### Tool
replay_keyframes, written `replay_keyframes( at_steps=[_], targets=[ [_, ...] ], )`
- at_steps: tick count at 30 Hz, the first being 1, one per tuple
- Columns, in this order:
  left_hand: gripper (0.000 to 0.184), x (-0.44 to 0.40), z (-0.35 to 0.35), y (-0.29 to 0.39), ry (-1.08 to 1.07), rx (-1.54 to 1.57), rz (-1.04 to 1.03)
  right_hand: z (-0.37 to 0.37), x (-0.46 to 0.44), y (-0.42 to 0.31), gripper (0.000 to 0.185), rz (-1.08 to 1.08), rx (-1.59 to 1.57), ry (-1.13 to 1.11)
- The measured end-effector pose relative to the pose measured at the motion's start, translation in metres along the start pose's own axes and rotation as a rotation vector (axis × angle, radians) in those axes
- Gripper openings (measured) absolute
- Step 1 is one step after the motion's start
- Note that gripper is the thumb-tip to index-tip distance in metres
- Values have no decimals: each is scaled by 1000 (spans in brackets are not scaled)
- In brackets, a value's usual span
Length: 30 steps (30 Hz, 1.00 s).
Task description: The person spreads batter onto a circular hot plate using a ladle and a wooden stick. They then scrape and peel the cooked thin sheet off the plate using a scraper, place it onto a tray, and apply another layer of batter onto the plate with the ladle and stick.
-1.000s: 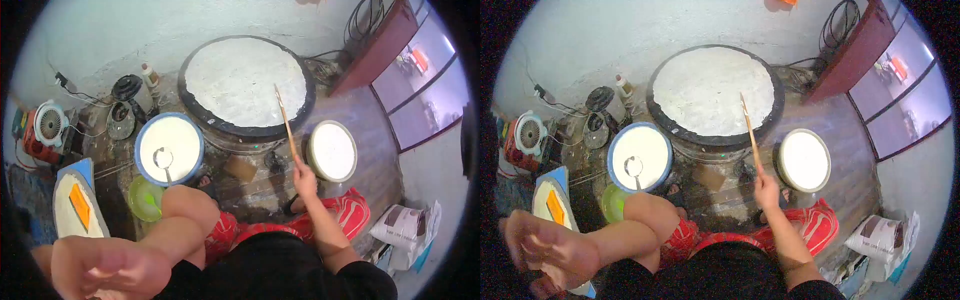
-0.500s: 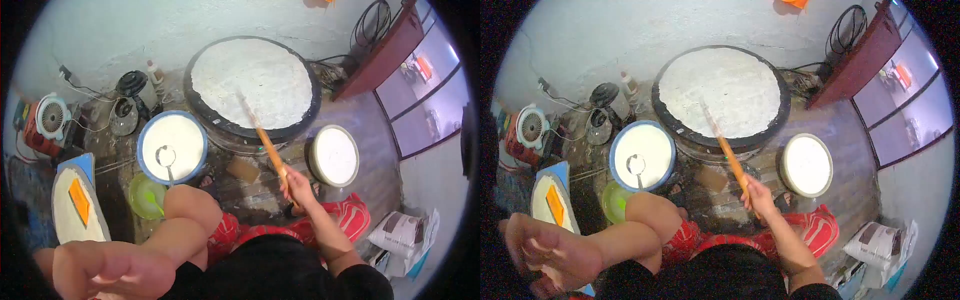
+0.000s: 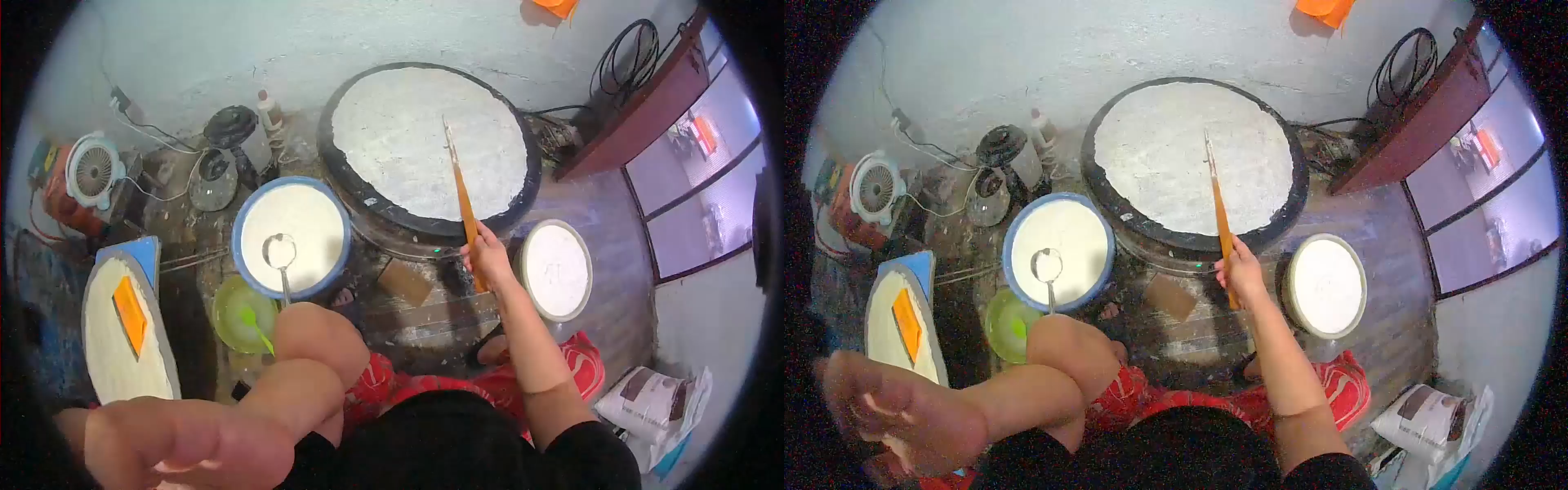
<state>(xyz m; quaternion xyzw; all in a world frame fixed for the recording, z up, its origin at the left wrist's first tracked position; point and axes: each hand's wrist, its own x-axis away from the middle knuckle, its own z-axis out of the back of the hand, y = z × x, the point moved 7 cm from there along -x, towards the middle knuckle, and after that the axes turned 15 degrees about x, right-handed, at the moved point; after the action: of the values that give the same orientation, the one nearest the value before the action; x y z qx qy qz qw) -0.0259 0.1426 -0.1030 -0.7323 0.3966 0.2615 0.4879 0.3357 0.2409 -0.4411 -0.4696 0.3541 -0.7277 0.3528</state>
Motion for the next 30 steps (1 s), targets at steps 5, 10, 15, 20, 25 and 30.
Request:
replay_keyframes(
  at_steps=[5, 10, 15, 20, 25, 30],
  targets=[
    [34, 1, 2, 3, 4, 2, -15, -13, -20, -17, 39, -52, -1, 14],
    [33, 0, 4, 4, 5, 11, -29, -24, -40, -43, 41, 257, 1059, 280],
    [23, -3, 12, -46, -277, 138, 187, -30, -22, -34, 42, 425, 977, 266],
    [23, -12, 8, -20, -209, -19, 273, 4, 7, 1, 37, -59, -263, -104],
    [23, -8, 13, -19, -208, -55, 254, 33, -3, 6, 35, 28, -41, 185],
    [33, -10, 8, 8, 90, 96, -22, -20, 1, -32, 36, 98, 78, -167]
  ],
)
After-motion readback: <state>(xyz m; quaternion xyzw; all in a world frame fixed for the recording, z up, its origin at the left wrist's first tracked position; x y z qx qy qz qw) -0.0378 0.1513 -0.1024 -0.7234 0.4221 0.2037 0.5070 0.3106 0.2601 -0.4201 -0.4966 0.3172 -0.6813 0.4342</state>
